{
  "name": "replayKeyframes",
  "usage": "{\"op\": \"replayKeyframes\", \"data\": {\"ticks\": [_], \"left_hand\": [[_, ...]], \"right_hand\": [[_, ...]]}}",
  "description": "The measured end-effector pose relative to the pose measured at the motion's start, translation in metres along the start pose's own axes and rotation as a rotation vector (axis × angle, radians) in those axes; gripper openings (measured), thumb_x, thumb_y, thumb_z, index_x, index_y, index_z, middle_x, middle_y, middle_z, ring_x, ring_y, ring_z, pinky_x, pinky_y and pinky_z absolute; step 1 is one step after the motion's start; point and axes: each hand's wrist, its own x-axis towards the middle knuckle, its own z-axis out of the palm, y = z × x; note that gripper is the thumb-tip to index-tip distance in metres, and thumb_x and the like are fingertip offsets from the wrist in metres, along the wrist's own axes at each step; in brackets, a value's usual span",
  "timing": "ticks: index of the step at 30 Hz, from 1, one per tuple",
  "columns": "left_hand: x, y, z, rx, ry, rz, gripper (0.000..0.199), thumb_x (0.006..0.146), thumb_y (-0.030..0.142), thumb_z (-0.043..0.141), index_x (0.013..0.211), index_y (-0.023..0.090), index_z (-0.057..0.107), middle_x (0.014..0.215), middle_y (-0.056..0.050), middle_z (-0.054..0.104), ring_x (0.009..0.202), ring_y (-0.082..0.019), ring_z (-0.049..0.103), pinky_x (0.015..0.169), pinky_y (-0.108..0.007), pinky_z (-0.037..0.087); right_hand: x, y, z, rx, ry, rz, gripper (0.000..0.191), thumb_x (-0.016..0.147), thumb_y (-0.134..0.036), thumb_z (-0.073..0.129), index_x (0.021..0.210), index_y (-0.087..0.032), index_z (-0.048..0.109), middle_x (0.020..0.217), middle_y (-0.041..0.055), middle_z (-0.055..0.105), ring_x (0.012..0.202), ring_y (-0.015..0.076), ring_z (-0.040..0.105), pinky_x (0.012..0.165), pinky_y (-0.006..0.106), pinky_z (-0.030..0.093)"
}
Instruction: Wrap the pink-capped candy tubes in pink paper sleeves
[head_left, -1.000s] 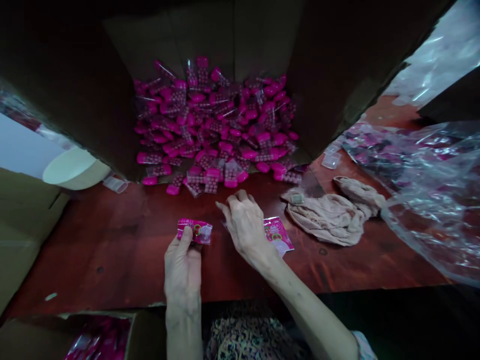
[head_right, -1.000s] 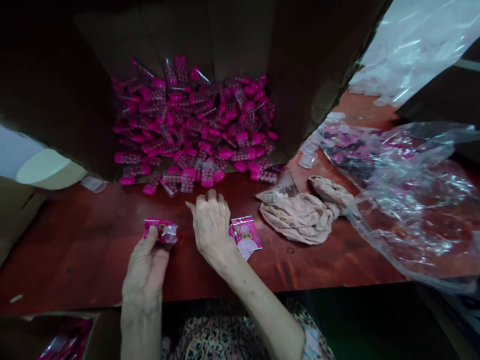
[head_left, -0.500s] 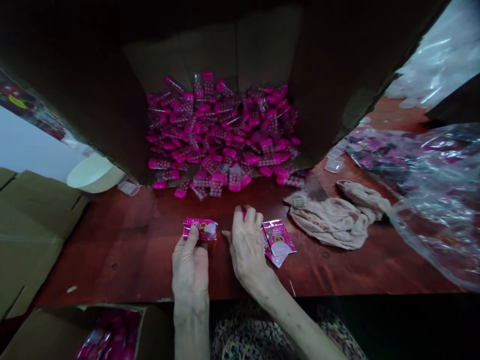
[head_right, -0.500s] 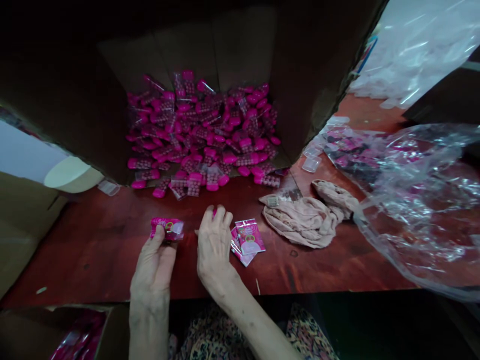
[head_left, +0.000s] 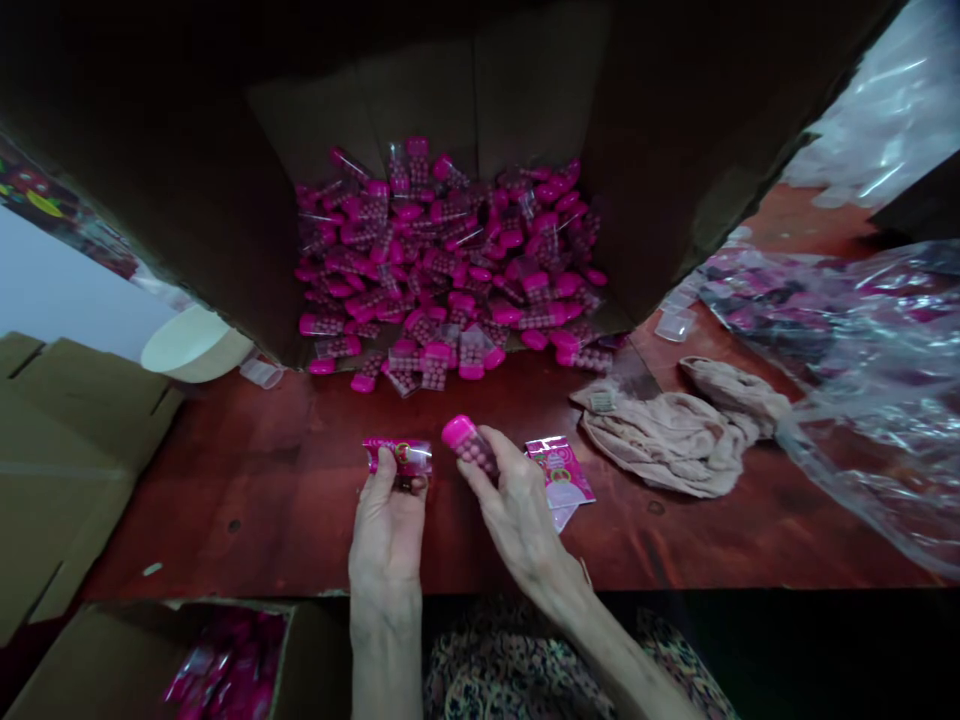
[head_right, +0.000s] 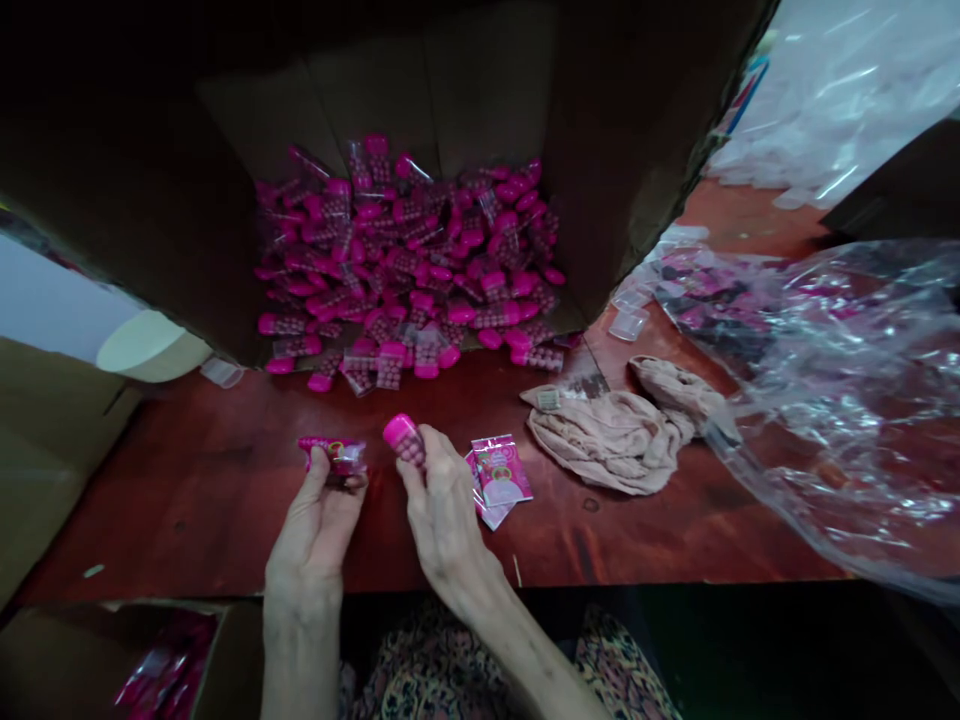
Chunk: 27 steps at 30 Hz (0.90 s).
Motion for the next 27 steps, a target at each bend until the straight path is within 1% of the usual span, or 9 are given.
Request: {"op": "replayKeyframes", "data": {"ticks": [1,3,7,10,14,18,20,22,27], "left_hand": [[0.001,0.0,0.0,-0.001,0.004,-0.005,0.026,0.088,0.006,0.046,0.068,0.013,0.061,0.062,0.001,0.064,0.052,-0.007,0.057,0.044,-0.016,0.043],[0.002,-0.001,-0.001,0.0,0.011,-0.012,0.025,0.089,0.007,0.046,0.069,0.012,0.061,0.063,0.0,0.064,0.053,-0.007,0.057,0.045,-0.015,0.043],[0.003,-0.004,-0.001,0.012,0.012,-0.019,0.023,0.089,0.01,0.048,0.071,0.012,0.063,0.066,-0.001,0.067,0.058,-0.007,0.06,0.052,-0.016,0.047],[0.001,-0.006,-0.001,0.031,-0.025,-0.015,0.019,0.086,0.011,0.053,0.073,0.013,0.066,0.07,-0.003,0.069,0.063,-0.01,0.062,0.062,-0.021,0.05],[-0.001,-0.01,-0.003,0.066,-0.1,-0.007,0.018,0.085,0.014,0.055,0.072,0.013,0.068,0.071,-0.005,0.069,0.065,-0.012,0.063,0.07,-0.025,0.051],[0.0,-0.016,-0.005,0.095,-0.206,0.015,0.007,0.077,0.016,0.065,0.073,0.013,0.07,0.073,-0.004,0.071,0.068,-0.012,0.063,0.078,-0.026,0.049],[0.0,-0.018,-0.007,0.115,-0.257,0.041,0.004,0.071,0.018,0.072,0.072,0.014,0.07,0.074,-0.003,0.071,0.069,-0.012,0.063,0.078,-0.026,0.048],[-0.001,-0.022,-0.007,0.161,-0.285,0.06,0.009,0.066,0.018,0.076,0.073,0.013,0.07,0.073,-0.004,0.072,0.068,-0.013,0.064,0.074,-0.026,0.049],[-0.003,-0.027,-0.007,0.171,-0.201,0.067,0.01,0.062,0.013,0.077,0.068,0.013,0.068,0.067,-0.002,0.07,0.061,-0.01,0.062,0.066,-0.022,0.048]], "right_hand": [[0.002,-0.006,-0.005,0.079,-0.058,0.087,0.025,0.085,-0.019,0.05,0.109,-0.019,0.058,0.091,0.0064,0.067,0.08,0.0209,0.062,0.073,0.035,0.051],[0.003,-0.017,-0.012,0.227,-0.148,0.207,0.018,0.084,-0.022,0.055,0.101,-0.019,0.06,0.083,0.0027,0.066,0.074,0.0173,0.061,0.07,0.031,0.05],[-0.003,-0.028,-0.015,0.423,-0.141,0.253,0.023,0.085,-0.024,0.055,0.108,-0.02,0.058,0.091,0.0026,0.066,0.081,0.0158,0.061,0.075,0.028,0.049],[-0.007,-0.027,-0.011,0.398,-0.138,0.248,0.022,0.085,-0.022,0.054,0.106,-0.019,0.058,0.09,0.0025,0.066,0.079,0.0158,0.061,0.073,0.028,0.049],[-0.008,-0.022,-0.012,0.316,-0.168,0.247,0.017,0.086,-0.021,0.053,0.101,-0.018,0.06,0.085,0.0022,0.065,0.075,0.0156,0.06,0.07,0.028,0.049],[-0.011,-0.015,-0.017,0.264,-0.193,0.282,0.024,0.085,-0.025,0.054,0.108,-0.019,0.06,0.089,0.004,0.066,0.079,0.0179,0.06,0.072,0.03,0.048],[-0.013,-0.013,-0.018,0.264,-0.168,0.3,0.028,0.085,-0.029,0.054,0.111,-0.019,0.06,0.09,0.0045,0.066,0.08,0.0186,0.06,0.07,0.03,0.048],[-0.014,-0.012,-0.019,0.281,-0.124,0.315,0.029,0.085,-0.032,0.054,0.11,-0.02,0.06,0.09,0.004,0.066,0.078,0.018,0.059,0.069,0.029,0.048],[-0.013,-0.016,-0.023,0.305,-0.04,0.321,0.028,0.086,-0.036,0.055,0.109,-0.02,0.059,0.084,0.0016,0.064,0.07,0.0145,0.056,0.063,0.025,0.046]]}}
